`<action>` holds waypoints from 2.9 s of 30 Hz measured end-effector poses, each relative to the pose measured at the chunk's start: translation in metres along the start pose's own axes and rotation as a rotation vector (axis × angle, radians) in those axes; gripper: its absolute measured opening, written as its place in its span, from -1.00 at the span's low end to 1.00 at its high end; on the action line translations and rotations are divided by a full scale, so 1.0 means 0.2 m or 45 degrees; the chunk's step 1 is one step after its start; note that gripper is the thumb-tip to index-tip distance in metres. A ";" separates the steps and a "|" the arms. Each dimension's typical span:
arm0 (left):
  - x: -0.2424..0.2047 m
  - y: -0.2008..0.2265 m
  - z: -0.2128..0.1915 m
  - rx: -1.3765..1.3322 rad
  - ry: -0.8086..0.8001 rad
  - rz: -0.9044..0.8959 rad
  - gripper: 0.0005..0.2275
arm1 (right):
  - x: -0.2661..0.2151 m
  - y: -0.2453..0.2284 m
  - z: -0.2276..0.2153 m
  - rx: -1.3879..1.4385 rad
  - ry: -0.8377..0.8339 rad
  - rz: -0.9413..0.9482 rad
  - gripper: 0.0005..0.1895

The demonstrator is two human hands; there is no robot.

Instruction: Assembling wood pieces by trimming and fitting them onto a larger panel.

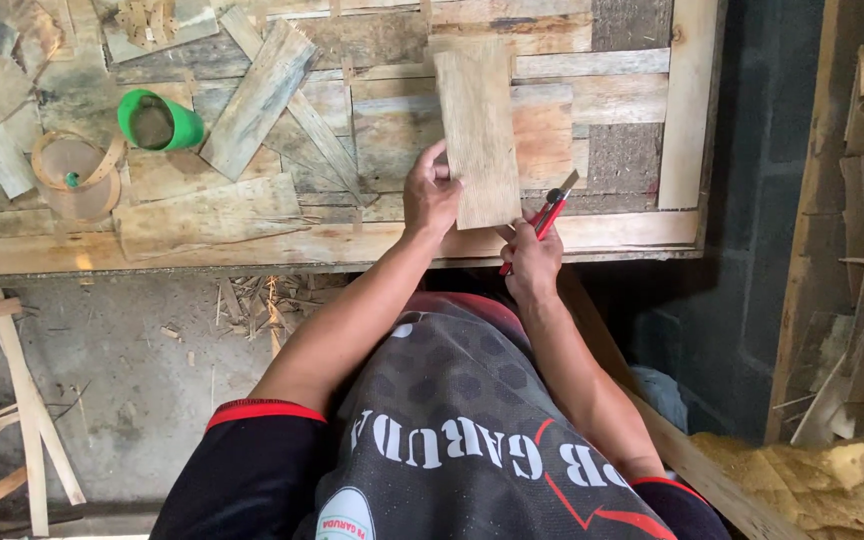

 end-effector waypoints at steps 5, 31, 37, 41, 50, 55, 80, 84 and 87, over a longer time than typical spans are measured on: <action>0.07 0.04 0.00 0.256 -0.046 -0.018 -0.41 | 0.18 0.12 -0.07 -0.365 0.107 -0.254 -0.81; 0.17 -0.06 0.07 0.442 0.056 0.202 -0.45 | 0.21 0.05 -0.05 -0.660 0.133 -0.456 -0.78; 0.16 -0.02 0.06 0.525 0.066 0.188 -0.46 | 0.25 -0.09 -0.04 -0.841 0.210 -0.833 -0.83; 0.15 0.00 0.05 0.492 0.061 0.155 -0.45 | 0.29 -0.25 0.11 -1.008 0.206 -0.777 -0.79; 0.14 0.00 0.05 0.481 0.070 0.211 -0.45 | 0.49 -0.30 0.30 -1.192 0.209 -0.764 -0.80; 0.14 0.01 0.04 0.437 0.091 0.238 -0.45 | 0.50 -0.29 0.32 -1.252 0.245 -0.749 -0.76; 0.10 0.03 0.00 0.497 0.088 0.305 -0.43 | 0.52 -0.27 0.33 -1.399 0.302 -0.705 -0.90; 0.11 -0.04 -0.10 0.385 0.170 0.352 -0.61 | 0.51 -0.27 0.33 -1.371 0.301 -0.748 -0.88; 0.07 -0.02 -0.24 0.401 0.324 0.567 -0.67 | 0.54 -0.25 0.32 -1.351 0.291 -0.764 -0.88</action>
Point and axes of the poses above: each hand's wrist, its own x-axis towards the middle knuckle, its own z-axis out of the palm, y = z × x, the point moved 6 cm from there along x, towards the middle knuckle, and after that the axes turned 14 degrees about y, right-handed, at the moved point
